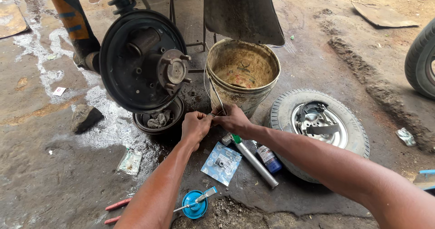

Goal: The person works on a vehicle's rear wheel hub assembly, using a screwdriver to manipulate internal components and a wrench to tighten bolts. They handle a small plastic package containing parts and use a grease gun to apply lubricant to the mechanism.

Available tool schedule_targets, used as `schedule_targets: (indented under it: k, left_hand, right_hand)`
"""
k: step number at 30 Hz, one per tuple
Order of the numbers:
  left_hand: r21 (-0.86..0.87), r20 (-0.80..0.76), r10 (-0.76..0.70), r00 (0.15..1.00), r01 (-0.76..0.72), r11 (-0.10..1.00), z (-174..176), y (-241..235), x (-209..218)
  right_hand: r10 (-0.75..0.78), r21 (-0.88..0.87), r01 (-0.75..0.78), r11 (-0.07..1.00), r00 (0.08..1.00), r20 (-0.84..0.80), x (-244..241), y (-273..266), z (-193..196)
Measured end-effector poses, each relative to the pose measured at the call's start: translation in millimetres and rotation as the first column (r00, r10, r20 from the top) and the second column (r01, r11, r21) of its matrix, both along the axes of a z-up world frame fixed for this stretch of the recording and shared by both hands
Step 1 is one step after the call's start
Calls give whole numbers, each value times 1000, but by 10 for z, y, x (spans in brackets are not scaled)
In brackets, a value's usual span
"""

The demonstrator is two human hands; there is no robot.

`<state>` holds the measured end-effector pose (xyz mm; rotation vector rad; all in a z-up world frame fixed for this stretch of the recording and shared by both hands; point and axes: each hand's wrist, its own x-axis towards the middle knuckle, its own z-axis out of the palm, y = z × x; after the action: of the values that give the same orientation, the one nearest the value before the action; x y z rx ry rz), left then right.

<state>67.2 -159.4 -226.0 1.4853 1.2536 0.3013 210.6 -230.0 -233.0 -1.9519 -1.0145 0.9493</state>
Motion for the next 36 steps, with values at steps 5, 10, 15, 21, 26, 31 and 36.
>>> schedule_targets:
  k: [5,10,15,21,26,31,36]
  left_hand:
    - [-47,127,15,992,-10,999,-153,158,34]
    - [48,109,35,993,-41,998,-129,119,-14]
    - [93,51,75,996,-80,992,-141,31,4]
    - [-313,297,-39,954,136,940,-583,266,23]
    - [-396,344,-61,937,204,895,-677,367,39]
    - [-279,254,-48,966,121,953,-409,355,-102]
    - [-338,382,-49,923,189,922,-308,313,-46]
  right_hand:
    - [-79,-51,82,995,995,60,-26,37,43]
    - [-110,-68,109,992,994,0,-46,74,30]
    - [-96,-127,100,987,995,39,-99,205,-14]
    - [145,-228,-91,969,961,235,162,201,-185]
    - [184,-317,-146,937,978,95,400,191,-197]
    - [185,-293,-203,934,979,-90,469,45,88]
    - [194,-205,-242,948,953,-231,528,-2,243]
